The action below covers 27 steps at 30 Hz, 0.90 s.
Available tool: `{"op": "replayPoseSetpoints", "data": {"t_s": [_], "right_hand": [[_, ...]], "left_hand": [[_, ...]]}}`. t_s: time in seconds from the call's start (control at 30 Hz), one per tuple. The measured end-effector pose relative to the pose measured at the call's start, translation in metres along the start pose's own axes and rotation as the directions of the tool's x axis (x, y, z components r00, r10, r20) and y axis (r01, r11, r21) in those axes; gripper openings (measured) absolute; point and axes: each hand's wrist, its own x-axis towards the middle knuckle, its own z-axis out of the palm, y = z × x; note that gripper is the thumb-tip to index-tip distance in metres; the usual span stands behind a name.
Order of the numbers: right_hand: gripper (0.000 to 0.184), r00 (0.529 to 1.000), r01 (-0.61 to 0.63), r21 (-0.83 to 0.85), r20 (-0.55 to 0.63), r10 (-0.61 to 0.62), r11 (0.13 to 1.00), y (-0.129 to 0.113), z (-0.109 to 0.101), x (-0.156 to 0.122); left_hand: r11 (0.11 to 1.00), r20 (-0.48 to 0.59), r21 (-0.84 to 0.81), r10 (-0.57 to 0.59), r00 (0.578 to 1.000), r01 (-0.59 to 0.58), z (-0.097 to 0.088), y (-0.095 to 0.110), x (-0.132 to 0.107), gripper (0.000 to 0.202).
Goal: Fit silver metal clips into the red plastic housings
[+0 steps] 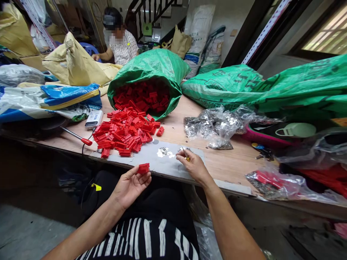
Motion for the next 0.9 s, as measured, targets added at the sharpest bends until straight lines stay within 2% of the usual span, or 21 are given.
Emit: {"op": "replayPoseSetpoints", "data": {"t_s": [0.07,0.17,0.3,0.4,0.6,0.8,0.9], "right_hand": [[0.016,0.996,0.059,-0.26,-0.046,-0.073,0.964,0.002,-0.002,0.007],[0.012,0.995,0.089,-0.558,0.021,-0.094,0.825,-0.001,0.001,0.015],[0.014,0.994,0.105,-0.748,0.102,-0.043,0.656,-0.008,0.009,0.024],[0.015,0.991,0.124,-0.793,0.134,-0.028,0.597,-0.01,0.012,0.029],[0.01,0.989,0.123,-0.802,0.149,-0.004,0.584,-0.012,0.012,0.036],[0.011,0.991,0.108,-0.784,0.132,-0.006,0.611,-0.012,0.011,0.032],[0.013,0.991,0.118,-0.705,0.125,-0.041,0.7,-0.013,0.011,0.029]], "left_hand": [[0.982,0.053,0.168,0.077,0.996,-0.085,0.0,-0.002,-0.002,0.017],[0.892,0.111,0.387,0.206,0.972,-0.234,0.002,-0.005,-0.006,0.027],[0.794,0.144,0.507,0.307,0.941,-0.336,0.002,-0.007,-0.006,0.034],[0.753,0.173,0.551,0.318,0.932,-0.359,-0.001,-0.007,-0.004,0.039],[0.727,0.18,0.58,0.327,0.928,-0.368,-0.003,-0.008,-0.001,0.041],[0.723,0.182,0.571,0.35,0.919,-0.389,-0.004,-0.009,0.002,0.039],[0.67,0.21,0.597,0.401,0.891,-0.442,-0.004,-0.01,0.004,0.036]]}}
